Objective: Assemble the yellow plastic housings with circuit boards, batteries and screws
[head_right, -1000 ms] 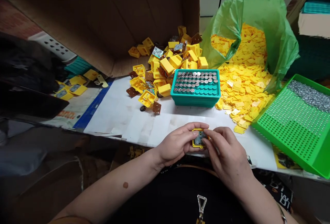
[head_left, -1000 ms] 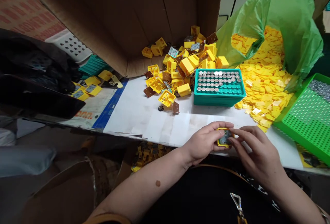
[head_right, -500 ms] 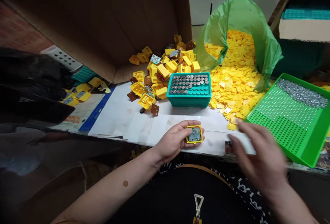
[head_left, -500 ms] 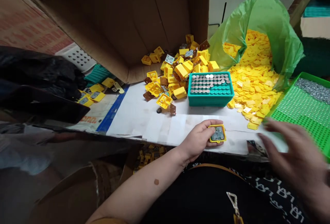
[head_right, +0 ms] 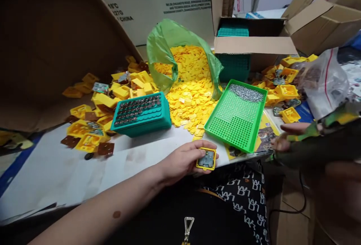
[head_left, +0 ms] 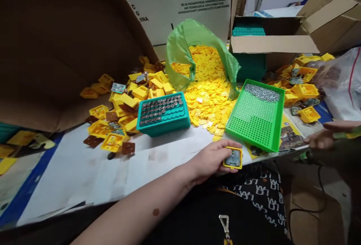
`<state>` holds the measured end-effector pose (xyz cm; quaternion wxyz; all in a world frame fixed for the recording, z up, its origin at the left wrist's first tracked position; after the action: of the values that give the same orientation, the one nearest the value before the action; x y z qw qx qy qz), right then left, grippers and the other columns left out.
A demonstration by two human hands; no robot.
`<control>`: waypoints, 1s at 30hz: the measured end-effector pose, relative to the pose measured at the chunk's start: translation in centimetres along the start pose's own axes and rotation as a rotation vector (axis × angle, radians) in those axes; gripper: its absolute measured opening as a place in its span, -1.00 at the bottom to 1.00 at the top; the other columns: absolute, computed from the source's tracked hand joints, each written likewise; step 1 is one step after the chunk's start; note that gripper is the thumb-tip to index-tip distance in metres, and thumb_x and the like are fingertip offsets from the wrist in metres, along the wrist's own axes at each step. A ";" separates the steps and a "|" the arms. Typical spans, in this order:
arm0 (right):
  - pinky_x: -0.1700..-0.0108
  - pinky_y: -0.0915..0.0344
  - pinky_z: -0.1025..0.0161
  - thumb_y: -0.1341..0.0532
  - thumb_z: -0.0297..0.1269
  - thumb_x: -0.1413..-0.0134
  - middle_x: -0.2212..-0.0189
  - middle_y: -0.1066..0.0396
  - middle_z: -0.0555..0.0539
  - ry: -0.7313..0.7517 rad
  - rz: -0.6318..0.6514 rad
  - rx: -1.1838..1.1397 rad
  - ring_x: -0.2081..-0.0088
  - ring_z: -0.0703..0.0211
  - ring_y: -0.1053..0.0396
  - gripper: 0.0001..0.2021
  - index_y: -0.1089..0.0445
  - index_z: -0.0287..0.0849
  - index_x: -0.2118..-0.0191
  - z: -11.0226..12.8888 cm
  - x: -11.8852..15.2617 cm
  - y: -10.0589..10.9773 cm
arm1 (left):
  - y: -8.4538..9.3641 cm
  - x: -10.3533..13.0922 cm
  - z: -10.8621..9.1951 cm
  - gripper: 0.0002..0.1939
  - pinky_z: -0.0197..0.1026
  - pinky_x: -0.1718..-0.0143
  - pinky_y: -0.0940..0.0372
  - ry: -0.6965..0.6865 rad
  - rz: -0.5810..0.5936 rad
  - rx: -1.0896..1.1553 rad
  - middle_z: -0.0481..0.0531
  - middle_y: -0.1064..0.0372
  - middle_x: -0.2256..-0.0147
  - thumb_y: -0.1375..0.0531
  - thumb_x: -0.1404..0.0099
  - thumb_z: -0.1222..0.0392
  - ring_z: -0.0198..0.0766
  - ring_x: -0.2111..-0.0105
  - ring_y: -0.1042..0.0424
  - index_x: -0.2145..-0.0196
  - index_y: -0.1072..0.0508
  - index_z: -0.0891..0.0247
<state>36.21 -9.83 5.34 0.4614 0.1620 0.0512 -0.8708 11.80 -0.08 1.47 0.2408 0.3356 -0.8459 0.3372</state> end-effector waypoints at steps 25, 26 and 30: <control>0.53 -0.21 0.17 -0.23 -0.43 0.05 0.60 -0.26 0.03 0.174 0.103 -0.318 0.59 0.21 -0.26 -0.84 -0.38 -0.13 0.27 -2.3 -7.8 -9.6 | -0.6 -2.6 -0.7 -0.77 -0.17 0.28 -0.37 0.109 -0.031 0.003 -0.02 -0.36 0.38 0.03 -0.24 0.36 -0.39 0.41 -0.40 0.20 -0.36 0.29; 0.53 -0.21 0.17 -0.23 -0.43 0.05 0.60 -0.26 0.03 0.171 0.109 -0.323 0.59 0.22 -0.25 -0.84 -0.38 -0.13 0.27 -2.4 -7.7 -9.6 | -0.6 -2.6 -0.7 -0.77 -0.17 0.28 -0.37 0.112 -0.033 0.000 -0.03 -0.35 0.38 0.03 -0.24 0.36 -0.40 0.42 -0.40 0.20 -0.36 0.29; 0.55 -0.22 0.17 -0.25 -0.42 0.07 0.56 -0.26 0.02 0.190 0.028 -0.267 0.59 0.22 -0.27 -0.84 -0.39 -0.12 0.28 -2.5 -7.5 -9.7 | -0.5 -2.6 -0.8 -0.77 -0.16 0.26 -0.36 0.107 -0.023 0.010 -0.01 -0.37 0.35 0.01 -0.23 0.35 -0.38 0.40 -0.41 0.19 -0.36 0.28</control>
<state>32.72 2.19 4.84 0.4839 0.1816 0.2079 -0.8305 13.96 1.26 0.53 0.2880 0.3281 -0.8261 0.3563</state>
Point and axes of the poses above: each hand's wrist, its own x-axis away from the middle knuckle, its own y-axis out of the back of the hand, z = x × y, the point moved 2 cm from there along -x, towards the middle knuckle
